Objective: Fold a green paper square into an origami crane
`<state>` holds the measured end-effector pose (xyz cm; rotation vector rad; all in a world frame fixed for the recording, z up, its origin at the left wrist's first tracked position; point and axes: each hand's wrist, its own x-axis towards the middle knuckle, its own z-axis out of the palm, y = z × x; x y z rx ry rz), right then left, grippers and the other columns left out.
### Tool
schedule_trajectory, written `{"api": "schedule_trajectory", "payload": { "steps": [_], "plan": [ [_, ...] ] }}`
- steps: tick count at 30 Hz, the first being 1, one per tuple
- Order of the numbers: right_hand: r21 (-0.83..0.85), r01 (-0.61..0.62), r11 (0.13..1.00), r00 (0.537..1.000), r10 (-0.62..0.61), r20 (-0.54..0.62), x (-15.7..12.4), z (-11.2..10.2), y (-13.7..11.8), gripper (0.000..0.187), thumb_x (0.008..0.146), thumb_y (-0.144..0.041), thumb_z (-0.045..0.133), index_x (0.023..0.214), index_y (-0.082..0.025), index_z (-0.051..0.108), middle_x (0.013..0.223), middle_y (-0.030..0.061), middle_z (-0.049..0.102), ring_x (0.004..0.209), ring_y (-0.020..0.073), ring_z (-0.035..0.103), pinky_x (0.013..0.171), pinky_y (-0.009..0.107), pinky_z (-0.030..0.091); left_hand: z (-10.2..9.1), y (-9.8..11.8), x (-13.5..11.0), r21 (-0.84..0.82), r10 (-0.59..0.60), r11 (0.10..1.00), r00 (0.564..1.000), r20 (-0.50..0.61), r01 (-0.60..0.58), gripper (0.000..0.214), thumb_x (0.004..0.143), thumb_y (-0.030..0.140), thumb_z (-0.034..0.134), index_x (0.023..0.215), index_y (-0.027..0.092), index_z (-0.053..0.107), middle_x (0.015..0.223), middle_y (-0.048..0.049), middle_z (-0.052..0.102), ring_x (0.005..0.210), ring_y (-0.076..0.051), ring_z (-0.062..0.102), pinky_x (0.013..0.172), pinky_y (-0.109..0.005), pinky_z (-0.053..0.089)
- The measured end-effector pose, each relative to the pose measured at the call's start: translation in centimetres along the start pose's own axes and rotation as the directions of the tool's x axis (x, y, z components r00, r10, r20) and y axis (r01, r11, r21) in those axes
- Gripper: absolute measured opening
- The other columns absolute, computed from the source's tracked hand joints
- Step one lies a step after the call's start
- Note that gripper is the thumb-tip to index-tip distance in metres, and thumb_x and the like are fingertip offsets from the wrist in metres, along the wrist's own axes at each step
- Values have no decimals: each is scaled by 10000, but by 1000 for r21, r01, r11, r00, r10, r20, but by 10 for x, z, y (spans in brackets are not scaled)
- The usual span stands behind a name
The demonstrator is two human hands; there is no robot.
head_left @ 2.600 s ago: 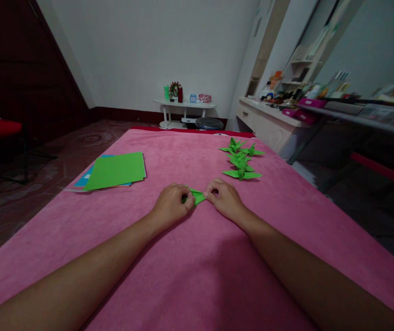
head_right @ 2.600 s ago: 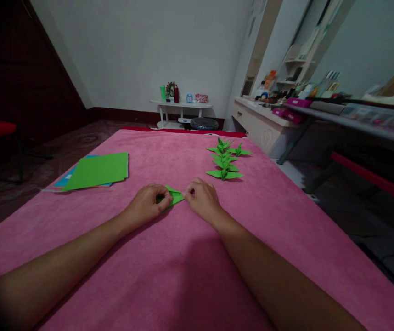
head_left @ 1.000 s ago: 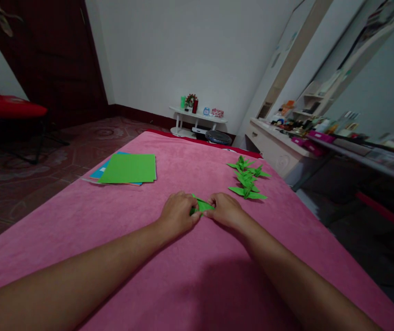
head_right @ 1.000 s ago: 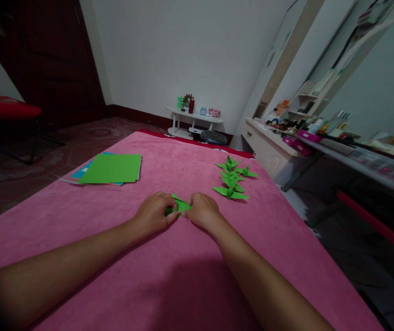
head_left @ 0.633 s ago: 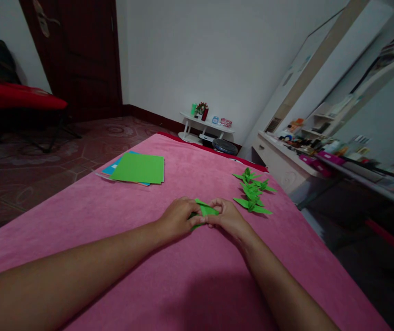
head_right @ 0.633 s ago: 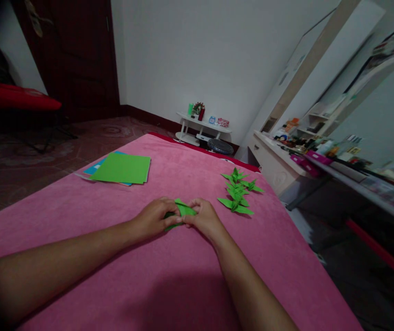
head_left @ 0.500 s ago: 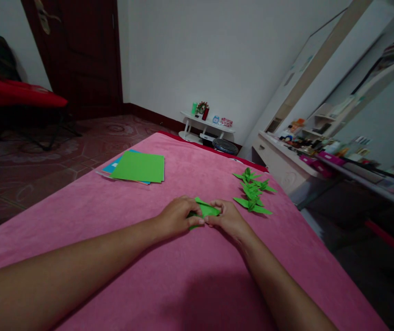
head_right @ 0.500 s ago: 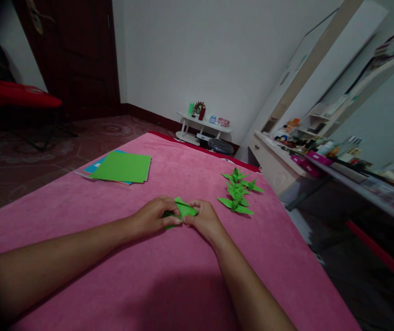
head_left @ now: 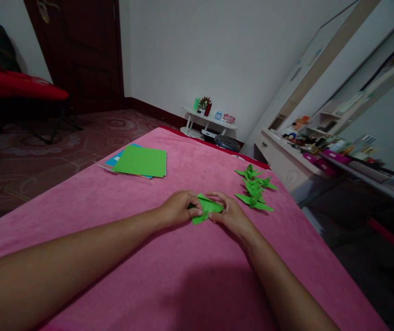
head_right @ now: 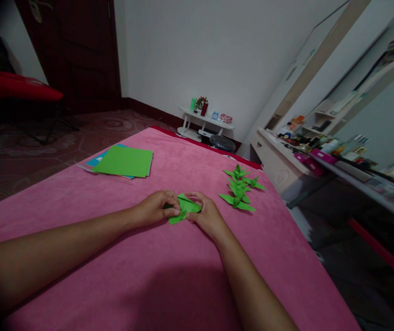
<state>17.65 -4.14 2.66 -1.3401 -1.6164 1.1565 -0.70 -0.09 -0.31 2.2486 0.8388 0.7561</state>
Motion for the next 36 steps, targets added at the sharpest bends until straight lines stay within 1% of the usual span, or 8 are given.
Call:
{"api": "schedule_trajectory", "payload": {
  "steps": [2, 6, 13, 16, 20, 25, 30, 36],
  "plan": [
    [-21, 9, 1000, 1000, -9, 22, 0, -1, 1, 425, 569, -98, 629, 989, -151, 604, 819, 10, 611, 535, 69, 461, 477, 197, 354, -1, 0, 0, 0, -16, 1000, 1000, 15, 16, 121, 766, 268, 615, 719, 183, 687, 738, -8, 622, 732, -136, 541, 699, -239, 384],
    [-78, -70, 995, 994, 75, 75, 0, -3, 4, 195, 601, -133, 611, 789, -124, 663, 512, -60, 474, 463, 63, 362, 464, 201, 281, -1, -1, 0, 5, 2, 1000, 1000, 12, -2, 121, 767, 269, 613, 718, 182, 682, 728, -4, 613, 734, -136, 535, 684, -234, 379],
    [-169, -25, 985, 995, 42, 94, 3, -5, 4, 157, 637, -244, 658, 741, -126, 660, 580, -30, 514, 525, 80, 379, 502, 210, 286, 0, -5, 2, 56, 35, 998, 998, 47, -38, 222, 805, 271, 545, 628, 164, 626, 678, 2, 585, 689, -123, 516, 663, -232, 371],
    [-218, -42, 975, 993, 64, 94, 3, -5, 2, 123, 635, -238, 644, 672, -120, 645, 554, -35, 484, 521, 78, 357, 499, 211, 269, 0, -5, 2, 99, 55, 993, 997, 47, -60, 228, 800, 261, 537, 604, 162, 597, 663, 3, 570, 680, -123, 507, 661, -235, 371],
    [-224, -82, 971, 989, 107, 104, 3, -5, 1, 105, 627, -226, 624, 641, -122, 635, 540, -37, 484, 515, 79, 356, 498, 214, 270, 0, -3, 2, 125, 17, 992, 999, 28, -21, 183, 775, 243, 544, 617, 162, 588, 668, -2, 569, 678, -128, 508, 669, -243, 379],
    [-257, -33, 966, 990, 67, 127, 4, -6, 3, 127, 657, -247, 627, 644, -123, 650, 535, -38, 486, 518, 82, 370, 515, 220, 288, -1, -3, 3, 63, -32, 998, 999, 41, 30, 191, 765, 257, 556, 605, 158, 588, 695, -6, 575, 677, -123, 512, 668, -239, 388],
    [-262, -19, 965, 988, 58, 144, 4, -6, 6, 123, 671, -251, 639, 669, -132, 673, 593, -15, 561, 564, 100, 441, 576, 230, 344, -4, -5, 3, -31, 1, 1000, 992, 123, 3, 219, 773, 272, 560, 598, 156, 623, 723, -5, 577, 686, -116, 515, 662, -227, 386],
    [-292, 0, 956, 984, 52, 170, 4, -6, 3, 86, 666, -222, 641, 668, -141, 670, 646, 2, 612, 620, 121, 500, 625, 235, 378, -5, -6, 3, -15, 28, 1000, 989, 142, -27, 230, 782, 301, 565, 622, 164, 658, 736, -8, 577, 711, -117, 516, 675, -223, 380]
  ]
}}
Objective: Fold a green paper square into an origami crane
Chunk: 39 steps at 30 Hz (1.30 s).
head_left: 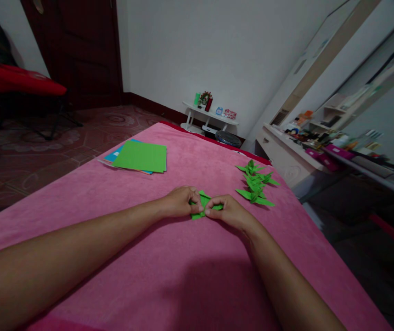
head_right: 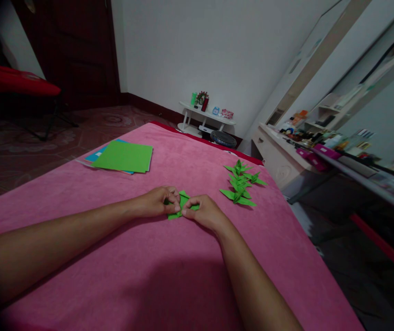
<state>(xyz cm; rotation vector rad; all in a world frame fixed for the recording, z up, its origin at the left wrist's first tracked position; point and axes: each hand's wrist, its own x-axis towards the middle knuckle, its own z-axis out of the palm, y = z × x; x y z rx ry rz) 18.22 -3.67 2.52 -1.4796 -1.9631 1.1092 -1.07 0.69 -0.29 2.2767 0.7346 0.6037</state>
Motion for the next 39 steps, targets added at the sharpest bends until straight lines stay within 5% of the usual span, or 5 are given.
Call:
{"api": "schedule_trajectory", "payload": {
  "steps": [34, 39],
  "plan": [
    [-145, -7, 989, 1000, 7, 5, -1, -7, -2, 93, 643, -226, 665, 632, -153, 610, 542, -54, 476, 522, 86, 393, 493, 204, 291, 3, 8, 0, 21, -125, 992, 986, -108, 128, 139, 672, 215, 610, 548, 158, 590, 722, -17, 615, 670, -126, 541, 643, -236, 411],
    [-180, 16, 984, 1000, -18, -8, 0, -6, 1, 92, 657, -237, 650, 632, -150, 632, 586, -27, 548, 553, 101, 450, 521, 212, 326, 5, 8, -1, 24, -136, 990, 982, -131, 140, 118, 648, 217, 616, 548, 156, 597, 719, -18, 615, 653, -125, 542, 623, -236, 415]
  ]
}}
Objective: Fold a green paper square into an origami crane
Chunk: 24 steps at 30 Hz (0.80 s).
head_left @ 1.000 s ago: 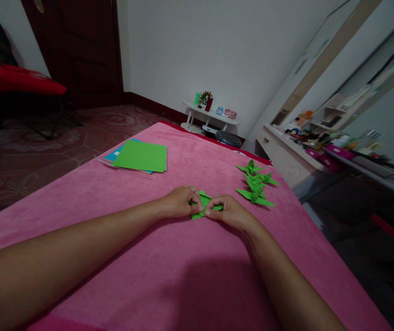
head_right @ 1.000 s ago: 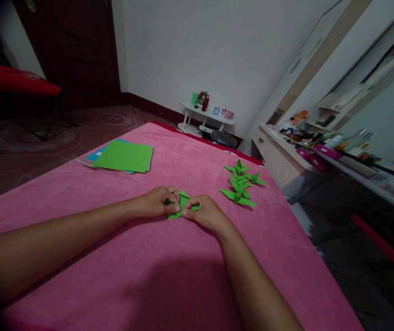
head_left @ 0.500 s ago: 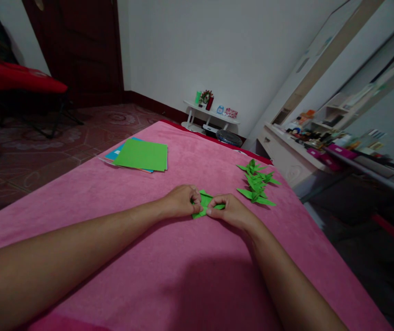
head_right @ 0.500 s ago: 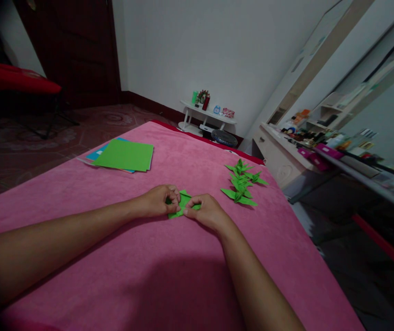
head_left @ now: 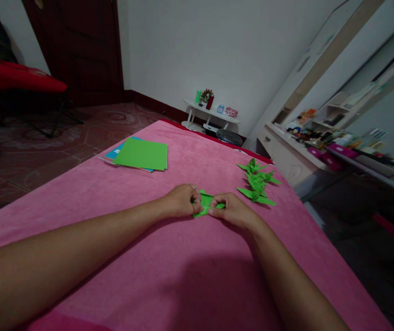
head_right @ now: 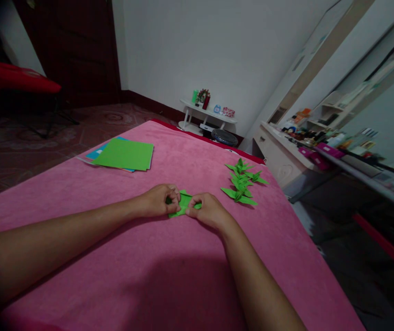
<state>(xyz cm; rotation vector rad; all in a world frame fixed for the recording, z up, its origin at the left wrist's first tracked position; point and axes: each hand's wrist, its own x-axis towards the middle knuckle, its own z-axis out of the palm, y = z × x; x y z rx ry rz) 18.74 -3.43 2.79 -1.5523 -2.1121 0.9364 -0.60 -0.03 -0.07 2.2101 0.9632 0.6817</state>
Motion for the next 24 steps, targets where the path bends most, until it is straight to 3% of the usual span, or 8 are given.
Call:
{"api": "schedule_trajectory", "payload": {
  "steps": [8, 16, 24],
  "plan": [
    [-67, -2, 998, 998, -2, -57, 1, 5, 0, 82, 656, -215, 626, 606, -151, 636, 606, 2, 602, 569, 120, 498, 523, 215, 345, 5, -8, 1, -26, -30, 999, 999, -43, 29, 93, 601, 242, 666, 580, 158, 631, 740, -10, 617, 661, -126, 553, 638, -237, 429],
    [-125, 2, 992, 996, -14, -93, 1, 7, 2, 51, 637, -193, 620, 599, -161, 633, 598, 1, 596, 557, 122, 500, 518, 219, 337, -3, 1, 0, -44, -57, 997, 998, -12, 56, 107, 601, 216, 701, 548, 152, 633, 719, -9, 616, 683, -133, 562, 654, -244, 425],
    [-152, 23, 988, 994, -39, -104, 0, 8, 3, 60, 645, -185, 602, 611, -162, 645, 618, 1, 619, 563, 122, 519, 526, 213, 344, -9, -3, 3, -12, -30, 999, 999, 37, 31, 128, 668, 192, 641, 559, 136, 603, 743, -18, 628, 680, -123, 558, 619, -225, 401]
  ]
}}
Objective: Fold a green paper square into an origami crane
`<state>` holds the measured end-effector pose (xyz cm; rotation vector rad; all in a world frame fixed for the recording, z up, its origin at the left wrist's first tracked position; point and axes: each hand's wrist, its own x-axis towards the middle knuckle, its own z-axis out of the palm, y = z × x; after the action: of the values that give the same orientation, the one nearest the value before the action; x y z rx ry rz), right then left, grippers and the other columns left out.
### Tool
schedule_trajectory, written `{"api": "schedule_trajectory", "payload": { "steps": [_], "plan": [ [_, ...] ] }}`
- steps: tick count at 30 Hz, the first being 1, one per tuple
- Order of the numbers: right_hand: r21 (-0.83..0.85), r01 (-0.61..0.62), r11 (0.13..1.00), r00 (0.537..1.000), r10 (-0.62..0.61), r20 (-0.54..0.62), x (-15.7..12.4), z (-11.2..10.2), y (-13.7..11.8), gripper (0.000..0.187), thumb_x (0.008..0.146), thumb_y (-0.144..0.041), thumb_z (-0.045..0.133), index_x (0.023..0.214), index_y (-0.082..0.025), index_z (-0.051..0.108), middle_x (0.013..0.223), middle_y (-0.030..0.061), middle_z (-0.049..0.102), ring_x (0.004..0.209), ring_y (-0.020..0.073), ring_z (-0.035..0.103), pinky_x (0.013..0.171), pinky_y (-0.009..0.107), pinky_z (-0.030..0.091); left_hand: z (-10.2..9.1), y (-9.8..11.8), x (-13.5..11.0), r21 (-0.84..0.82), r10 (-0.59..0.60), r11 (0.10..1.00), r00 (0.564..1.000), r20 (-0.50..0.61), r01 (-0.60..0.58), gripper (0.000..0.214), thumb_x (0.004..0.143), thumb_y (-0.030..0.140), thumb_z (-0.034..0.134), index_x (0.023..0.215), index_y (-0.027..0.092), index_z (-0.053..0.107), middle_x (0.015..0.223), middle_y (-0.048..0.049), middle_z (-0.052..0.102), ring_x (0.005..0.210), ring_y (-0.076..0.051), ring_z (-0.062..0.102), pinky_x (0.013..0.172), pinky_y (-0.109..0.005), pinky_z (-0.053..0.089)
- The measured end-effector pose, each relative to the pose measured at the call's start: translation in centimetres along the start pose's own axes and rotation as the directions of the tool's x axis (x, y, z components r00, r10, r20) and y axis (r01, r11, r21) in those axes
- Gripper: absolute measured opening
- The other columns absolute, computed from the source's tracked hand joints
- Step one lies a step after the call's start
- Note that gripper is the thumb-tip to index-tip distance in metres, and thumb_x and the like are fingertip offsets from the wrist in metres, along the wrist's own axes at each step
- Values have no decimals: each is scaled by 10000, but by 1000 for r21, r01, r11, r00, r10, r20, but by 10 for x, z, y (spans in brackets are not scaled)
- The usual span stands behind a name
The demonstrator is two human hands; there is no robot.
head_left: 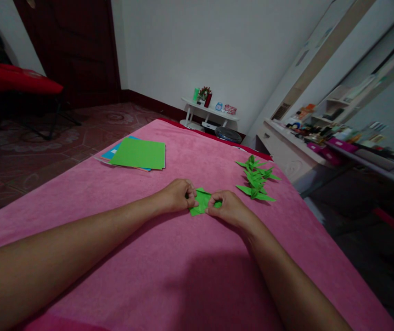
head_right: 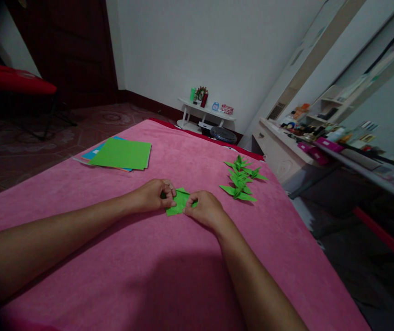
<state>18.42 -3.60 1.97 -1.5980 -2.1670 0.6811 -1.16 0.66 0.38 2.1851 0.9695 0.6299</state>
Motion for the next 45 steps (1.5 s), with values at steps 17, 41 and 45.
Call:
{"api": "schedule_trajectory", "payload": {
  "steps": [17, 41, 45],
  "plan": [
    [115, 3, 993, 996, 8, -94, -2, 1, -1, 42, 575, -167, 670, 538, -174, 652, 522, -23, 601, 502, 120, 504, 483, 211, 328, -3, -2, -1, 99, 111, 989, 994, -26, -108, 160, 673, 173, 661, 553, 137, 562, 825, -50, 589, 706, -131, 524, 629, -236, 383],
    [276, 120, 954, 801, 71, -595, -5, 7, -20, 155, 712, -260, 634, 588, -169, 617, 631, -1, 577, 645, 154, 525, 626, 257, 386, 12, 27, -10, -956, -204, 288, 979, -15, 45, 333, 734, 363, 680, 947, 108, 657, 983, -127, 668, 878, -185, 626, 864, -342, 457],
    [263, 121, 957, 806, 60, -589, -8, 14, -28, 150, 727, -256, 625, 604, -170, 613, 647, 1, 555, 644, 155, 519, 609, 256, 387, 19, 31, -12, -986, -249, 158, 968, 5, 45, 309, 722, 338, 696, 922, 103, 680, 969, -114, 686, 904, -189, 628, 908, -358, 450]
  ]
}}
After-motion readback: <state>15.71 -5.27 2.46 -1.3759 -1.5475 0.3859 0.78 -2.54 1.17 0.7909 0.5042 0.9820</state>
